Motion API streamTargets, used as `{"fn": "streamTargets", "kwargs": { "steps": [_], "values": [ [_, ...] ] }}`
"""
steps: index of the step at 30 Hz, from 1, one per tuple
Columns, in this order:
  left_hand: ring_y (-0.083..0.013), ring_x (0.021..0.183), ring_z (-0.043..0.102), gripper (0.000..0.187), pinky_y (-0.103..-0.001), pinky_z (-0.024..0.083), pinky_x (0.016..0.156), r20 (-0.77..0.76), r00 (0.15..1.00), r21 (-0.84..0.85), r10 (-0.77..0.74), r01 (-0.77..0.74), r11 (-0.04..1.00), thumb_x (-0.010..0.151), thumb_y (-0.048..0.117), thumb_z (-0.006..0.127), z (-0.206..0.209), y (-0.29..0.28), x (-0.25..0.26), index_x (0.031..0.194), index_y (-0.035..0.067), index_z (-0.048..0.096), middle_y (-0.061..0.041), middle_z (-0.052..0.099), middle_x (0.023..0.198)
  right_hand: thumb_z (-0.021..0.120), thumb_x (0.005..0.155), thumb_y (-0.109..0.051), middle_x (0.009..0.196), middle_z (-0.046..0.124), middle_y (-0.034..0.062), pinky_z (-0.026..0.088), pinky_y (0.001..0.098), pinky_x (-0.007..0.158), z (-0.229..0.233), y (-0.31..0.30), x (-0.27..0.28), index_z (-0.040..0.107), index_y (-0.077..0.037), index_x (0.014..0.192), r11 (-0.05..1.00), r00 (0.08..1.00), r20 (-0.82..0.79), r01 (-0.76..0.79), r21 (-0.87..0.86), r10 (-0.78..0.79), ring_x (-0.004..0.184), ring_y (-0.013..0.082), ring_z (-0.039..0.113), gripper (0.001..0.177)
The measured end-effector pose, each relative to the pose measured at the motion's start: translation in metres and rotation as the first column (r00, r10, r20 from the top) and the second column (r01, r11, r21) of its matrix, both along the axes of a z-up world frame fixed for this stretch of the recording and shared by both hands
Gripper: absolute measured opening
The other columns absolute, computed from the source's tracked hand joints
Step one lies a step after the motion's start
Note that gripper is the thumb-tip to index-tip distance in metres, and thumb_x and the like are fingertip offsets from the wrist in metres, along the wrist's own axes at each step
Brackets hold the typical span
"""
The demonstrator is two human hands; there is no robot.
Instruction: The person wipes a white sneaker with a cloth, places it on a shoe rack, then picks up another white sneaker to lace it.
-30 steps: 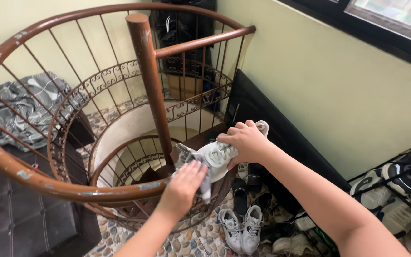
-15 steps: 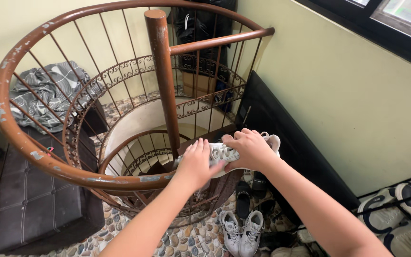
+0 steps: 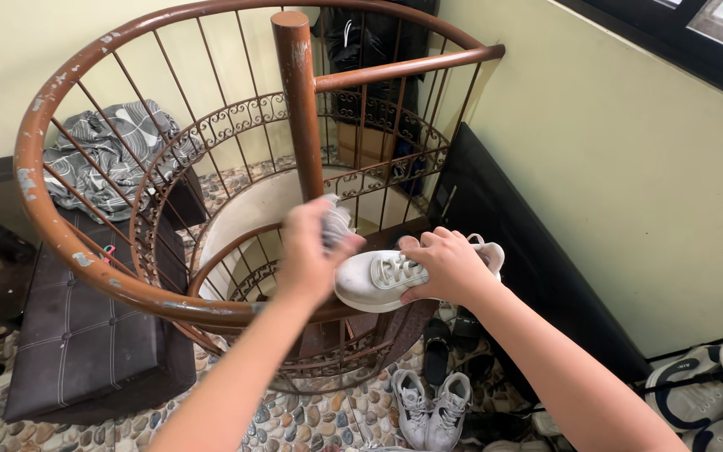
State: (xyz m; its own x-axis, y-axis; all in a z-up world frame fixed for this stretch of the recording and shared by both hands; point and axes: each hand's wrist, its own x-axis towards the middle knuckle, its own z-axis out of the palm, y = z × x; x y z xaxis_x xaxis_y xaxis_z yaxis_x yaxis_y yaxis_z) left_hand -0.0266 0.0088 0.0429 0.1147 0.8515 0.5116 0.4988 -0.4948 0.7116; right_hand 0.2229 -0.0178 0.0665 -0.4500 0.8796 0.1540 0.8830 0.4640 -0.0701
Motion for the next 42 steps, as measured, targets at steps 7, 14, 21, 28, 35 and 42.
{"fn": "streamTargets", "kwargs": {
  "steps": [7, 14, 21, 28, 35, 42],
  "values": [
    [-0.037, 0.132, 0.053, 0.067, -0.05, 0.04, 0.113, -0.48, 0.848, 0.199, -0.224, 0.354, 0.914, 0.08, 0.028, 0.078, -0.057, -0.041, -0.011, 0.133, -0.007, 0.057, -0.026, 0.059, 0.137, 0.091, 0.048, -0.061, 0.089, 0.064, 0.0065, 0.046, 0.0433, 0.086, -0.004, -0.001, 0.002, 0.076, -0.019, 0.112, 0.999, 0.999, -0.046, -0.001, 0.047, 0.004, 0.093, 0.0279, 0.058, 0.078],
    [-0.0312, 0.114, 0.072, 0.03, -0.04, 0.057, 0.097, -0.028, 0.988, 0.044, 0.154, -0.153, 0.987, 0.101, 0.021, 0.062, -0.041, -0.018, -0.068, 0.129, 0.009, 0.068, -0.015, 0.072, 0.127, 0.091, 0.048, -0.061, 0.087, 0.064, 0.0052, 0.046, 0.0427, 0.085, 0.003, 0.002, -0.004, 0.073, -0.016, 0.112, 0.999, 0.999, -0.009, 0.04, -0.024, -0.041, 0.094, 0.0264, 0.058, 0.08],
    [-0.0426, 0.119, 0.061, 0.055, -0.052, 0.043, 0.106, -0.319, 0.944, 0.326, -0.088, 0.196, 0.925, 0.098, 0.033, 0.058, -0.05, -0.011, 0.046, 0.128, -0.013, 0.061, -0.03, 0.067, 0.122, 0.09, 0.049, -0.061, 0.086, 0.064, 0.0054, 0.046, 0.0423, 0.083, -0.001, 0.005, -0.002, 0.074, -0.016, 0.108, 1.0, 1.0, 0.003, -0.002, 0.023, 0.002, 0.092, 0.0269, 0.059, 0.076],
    [-0.0369, 0.107, 0.068, 0.049, -0.048, 0.052, 0.093, -0.363, 0.905, -0.465, -0.221, 0.03, 0.885, 0.099, 0.043, 0.04, -0.05, 0.051, 0.066, 0.108, 0.01, 0.076, -0.017, 0.074, 0.109, 0.088, 0.052, -0.065, 0.084, 0.066, 0.0024, 0.046, 0.0413, 0.083, 0.003, 0.02, -0.003, 0.073, -0.013, 0.102, 0.996, 0.996, 0.07, -0.043, -0.08, 0.049, 0.092, 0.0245, 0.06, 0.073],
    [-0.0383, 0.103, 0.069, 0.058, -0.047, 0.054, 0.091, -0.305, 0.933, -0.599, -0.192, -0.031, 0.8, 0.095, 0.055, 0.044, -0.055, 0.057, 0.042, 0.108, 0.007, 0.072, -0.02, 0.073, 0.105, 0.089, 0.05, -0.067, 0.084, 0.066, 0.0025, 0.047, 0.0401, 0.083, 0.001, 0.026, -0.003, 0.074, -0.015, 0.1, 0.996, 0.997, 0.079, -0.001, -0.089, 0.008, 0.094, 0.0241, 0.061, 0.073],
    [-0.0402, 0.099, 0.07, 0.052, -0.048, 0.055, 0.086, -0.2, 0.979, -0.479, -0.042, -0.06, 0.876, 0.095, 0.051, 0.051, -0.056, 0.013, 0.026, 0.109, 0.005, 0.068, -0.023, 0.074, 0.101, 0.091, 0.048, -0.063, 0.088, 0.067, 0.002, 0.047, 0.0414, 0.083, -0.001, 0.019, -0.001, 0.076, -0.018, 0.101, 0.998, 1.0, 0.0, -0.026, -0.055, 0.026, 0.096, 0.0247, 0.061, 0.072]
  ]
}}
